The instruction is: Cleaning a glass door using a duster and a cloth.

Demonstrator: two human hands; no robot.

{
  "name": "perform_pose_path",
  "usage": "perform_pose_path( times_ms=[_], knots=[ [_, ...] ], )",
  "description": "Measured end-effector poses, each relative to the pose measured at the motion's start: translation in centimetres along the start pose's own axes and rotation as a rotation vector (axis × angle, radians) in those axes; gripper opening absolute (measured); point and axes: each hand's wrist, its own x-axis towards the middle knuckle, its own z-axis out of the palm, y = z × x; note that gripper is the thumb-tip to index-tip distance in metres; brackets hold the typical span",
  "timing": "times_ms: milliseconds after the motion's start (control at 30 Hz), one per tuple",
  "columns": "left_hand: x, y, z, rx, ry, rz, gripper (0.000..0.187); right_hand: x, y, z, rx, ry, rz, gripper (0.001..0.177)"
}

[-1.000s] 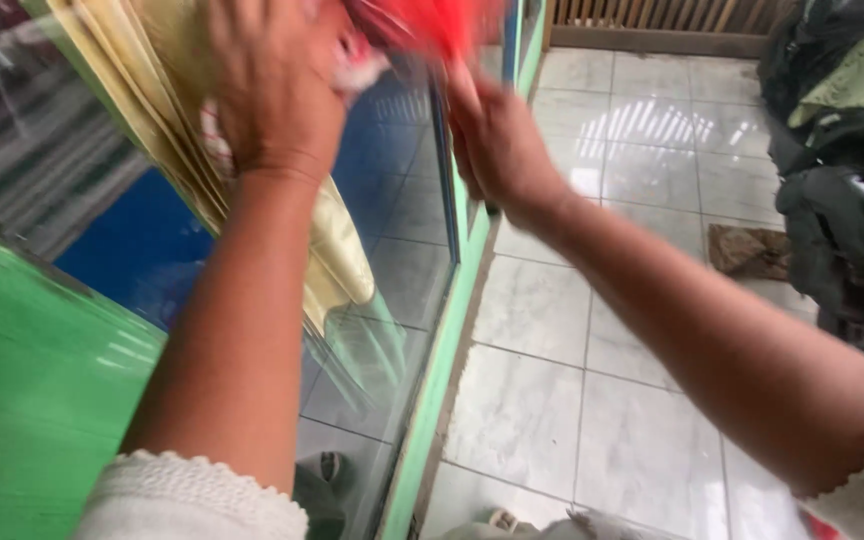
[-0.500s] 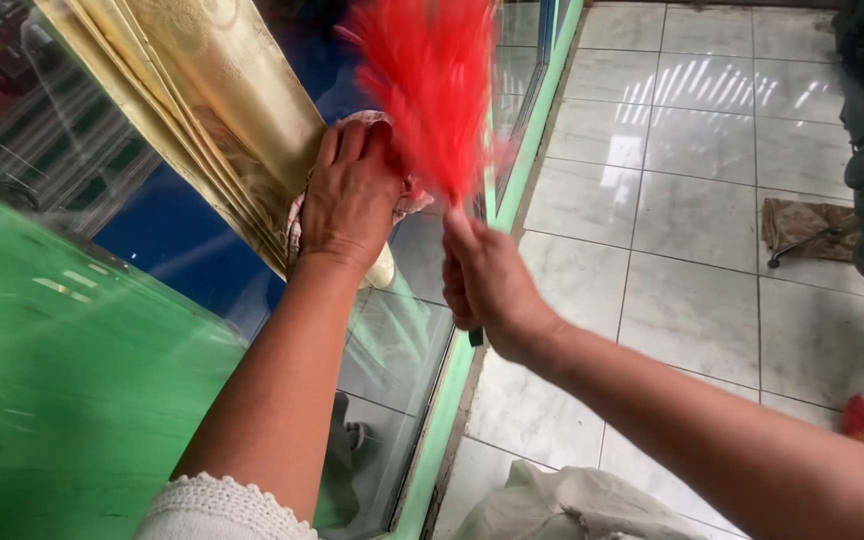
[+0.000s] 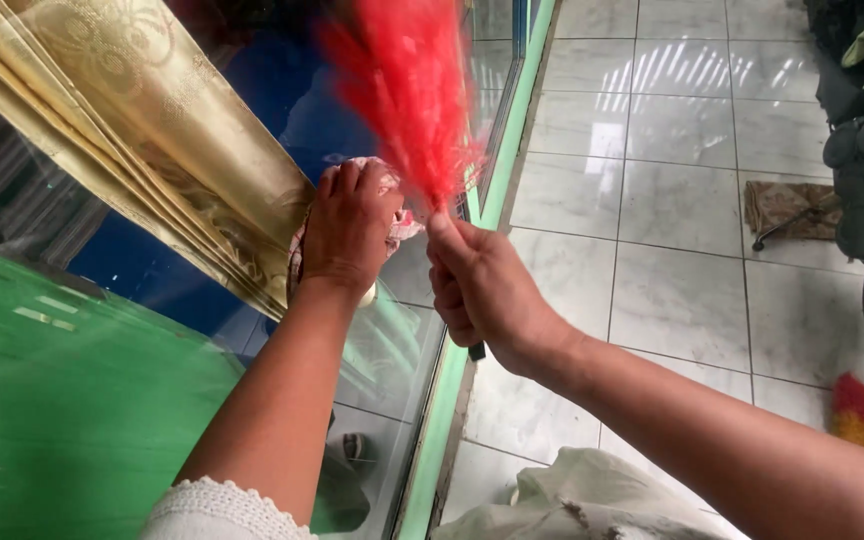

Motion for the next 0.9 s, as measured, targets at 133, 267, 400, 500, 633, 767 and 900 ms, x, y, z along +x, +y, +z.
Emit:
perform_pose_path(
  times_ms=[133, 267, 400, 500, 633, 767, 900],
  knots=[
    [0.3, -0.8, 1.1, -0.078, 0.045, -0.04, 0.041, 3.0, 4.6, -3.3, -0.267, 0.156, 0.011, 0.043],
    [2.4, -0.6, 0.5, -0.099, 0.021, -0.043, 0.039, 9.2, 9.3, -11.6, 0.283, 0.036, 0.557, 0.04],
    [5.2, -1.6, 1.5, -0.132, 0.042, -0.035, 0.041, 11.0, 2.2, -11.3, 0.565, -0.022, 0.357, 0.034],
    [8.6, -3.3, 2.5, -0.207, 0.094, 0.0, 0.036, 8.9, -6.6, -6.8, 0.205, 0.187, -0.017, 0.037],
    [13.9, -5.3, 4.5, -0.096, 0.193, 0.035, 0.032, 12.0, -10.6, -9.1, -0.059, 0.115, -0.113, 0.046],
    [20.0, -7.2, 6.6, -0.024, 0.32, 0.011, 0.019, 21.2, -7.4, -19.6, 0.052, -0.051, 0.264, 0.038],
    [25.5, -8.4, 7.8, -0.004, 0.384, 0.006, 0.013, 24.3, -13.8, -22.0, 0.091, -0.005, 0.383, 0.036]
  ],
)
